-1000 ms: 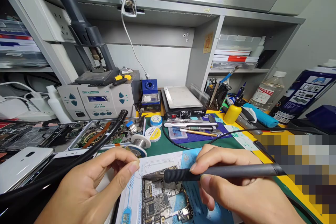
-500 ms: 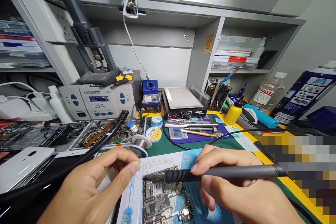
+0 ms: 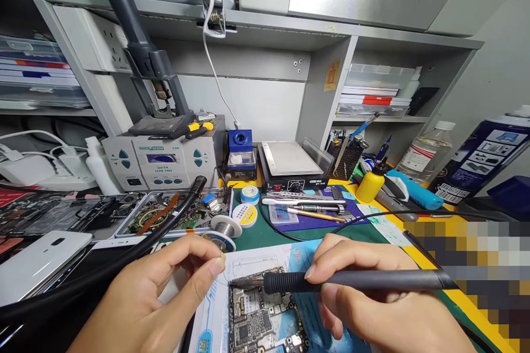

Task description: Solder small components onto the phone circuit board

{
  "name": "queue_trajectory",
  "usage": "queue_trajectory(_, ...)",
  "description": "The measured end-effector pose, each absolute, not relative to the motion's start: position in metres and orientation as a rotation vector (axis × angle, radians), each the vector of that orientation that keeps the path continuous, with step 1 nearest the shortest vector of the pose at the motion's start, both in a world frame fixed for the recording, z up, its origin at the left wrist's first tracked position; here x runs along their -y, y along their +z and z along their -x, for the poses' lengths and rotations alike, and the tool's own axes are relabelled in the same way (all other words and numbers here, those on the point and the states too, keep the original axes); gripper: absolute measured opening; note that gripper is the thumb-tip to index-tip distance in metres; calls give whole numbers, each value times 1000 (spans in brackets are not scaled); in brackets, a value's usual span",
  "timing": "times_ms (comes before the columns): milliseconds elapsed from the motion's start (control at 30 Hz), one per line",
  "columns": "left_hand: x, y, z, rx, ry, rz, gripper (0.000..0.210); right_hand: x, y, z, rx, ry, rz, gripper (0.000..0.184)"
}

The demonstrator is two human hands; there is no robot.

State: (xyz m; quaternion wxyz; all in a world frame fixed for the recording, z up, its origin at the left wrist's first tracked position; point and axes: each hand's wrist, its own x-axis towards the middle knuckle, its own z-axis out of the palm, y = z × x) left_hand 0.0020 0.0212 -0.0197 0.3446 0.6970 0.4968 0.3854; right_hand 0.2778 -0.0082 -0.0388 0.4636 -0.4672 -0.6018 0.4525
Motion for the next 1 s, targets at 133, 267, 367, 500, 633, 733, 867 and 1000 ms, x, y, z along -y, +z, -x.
queue_trajectory(133,-20,-17,-4,-1301,997,-1781,23,8,-44,-280,1491,1100,1103,8)
queue_trajectory(267,-21,-17,-4,-1296,993,-1780,23,8,-43,-278,1505,1120,1126,7)
queue_trajectory(367,-22,-17,-4,-1306,989,-1787,23,9,-39,-275,1488,1138,1167,6)
queue_trajectory(500,-22,-18,-5,-1323,1014,-1794,23,9,-38,-275,1495,1140,1160,6)
queue_trajectory(633,-21,-18,-5,-1326,1040,-1803,22,7,-42,-280,1505,1139,1122,8)
queue_trajectory(733,-21,-18,-5,-1331,1040,-1812,22,8,-42,-281,1512,1123,1106,10)
queue_trajectory(867,-21,-16,-5,-1322,1030,-1816,23,11,-37,-275,1463,1142,1128,8)
queue_trajectory(1000,-21,-16,-5,-1312,1014,-1824,24,12,-31,-269,1417,1154,1170,6)
